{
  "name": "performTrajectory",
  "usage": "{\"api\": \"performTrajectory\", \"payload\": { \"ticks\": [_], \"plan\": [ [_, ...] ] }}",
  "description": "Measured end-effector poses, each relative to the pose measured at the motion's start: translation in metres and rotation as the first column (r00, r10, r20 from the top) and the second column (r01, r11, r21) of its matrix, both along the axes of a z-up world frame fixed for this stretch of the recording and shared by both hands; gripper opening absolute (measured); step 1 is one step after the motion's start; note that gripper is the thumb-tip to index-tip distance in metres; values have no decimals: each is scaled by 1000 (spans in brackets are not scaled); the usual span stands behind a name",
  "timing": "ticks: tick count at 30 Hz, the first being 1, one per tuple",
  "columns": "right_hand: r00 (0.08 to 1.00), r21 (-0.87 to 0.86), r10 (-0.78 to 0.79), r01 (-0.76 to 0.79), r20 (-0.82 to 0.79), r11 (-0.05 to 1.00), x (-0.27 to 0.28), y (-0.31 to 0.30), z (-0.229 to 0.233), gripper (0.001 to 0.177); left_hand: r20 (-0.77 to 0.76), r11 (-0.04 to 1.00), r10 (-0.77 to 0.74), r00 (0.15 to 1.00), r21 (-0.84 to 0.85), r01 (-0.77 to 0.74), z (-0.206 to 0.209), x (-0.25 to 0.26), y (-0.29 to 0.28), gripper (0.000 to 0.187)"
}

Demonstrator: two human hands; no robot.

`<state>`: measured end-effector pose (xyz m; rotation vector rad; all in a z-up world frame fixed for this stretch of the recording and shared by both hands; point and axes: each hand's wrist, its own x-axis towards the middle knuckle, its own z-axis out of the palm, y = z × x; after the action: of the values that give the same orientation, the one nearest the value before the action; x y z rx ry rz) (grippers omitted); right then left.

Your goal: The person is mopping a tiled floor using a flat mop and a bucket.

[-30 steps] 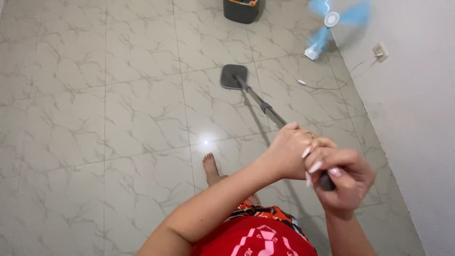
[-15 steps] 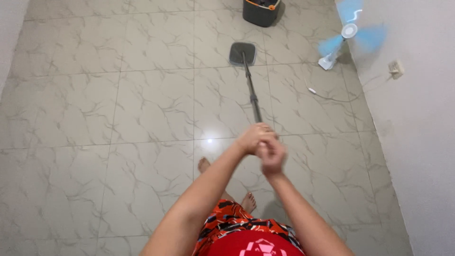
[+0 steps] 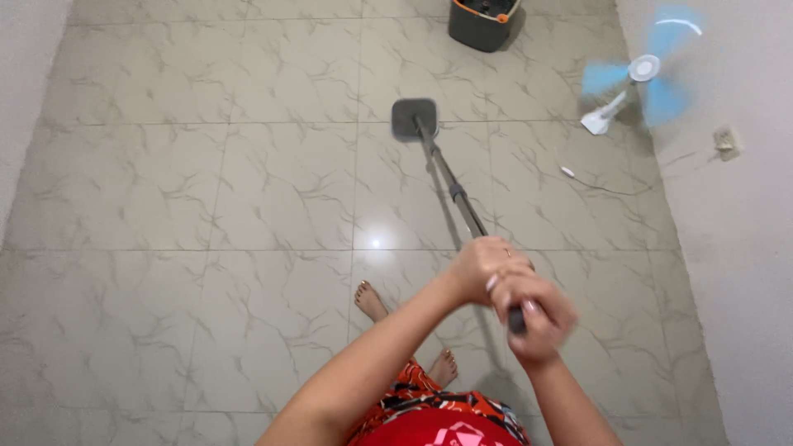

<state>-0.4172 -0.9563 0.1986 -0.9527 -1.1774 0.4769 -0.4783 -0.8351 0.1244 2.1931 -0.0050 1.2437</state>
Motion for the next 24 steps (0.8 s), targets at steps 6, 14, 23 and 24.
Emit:
{"api": "performTrajectory", "payload": {
  "ticks": [6,14,23,24],
  "plan": [
    [956,-218,-196,244,219,945,-14,69,-105,21,-184,998,-22,983,48,31,-87,-22,74,13],
    [993,-429,66,-100,-94,898,-53,41,9,20,-190,998,-12,982,-60,1,7,-71,41,25],
    [931,-76,311,-302,192,950,-32,32,58,9,-144,993,11,990,-117,-28,46,-72,7,20],
    [929,-78,317,-308,193,948,-30,42,44,9,-142,992,16,990,-118,-33,31,-69,14,20]
  ]
}}
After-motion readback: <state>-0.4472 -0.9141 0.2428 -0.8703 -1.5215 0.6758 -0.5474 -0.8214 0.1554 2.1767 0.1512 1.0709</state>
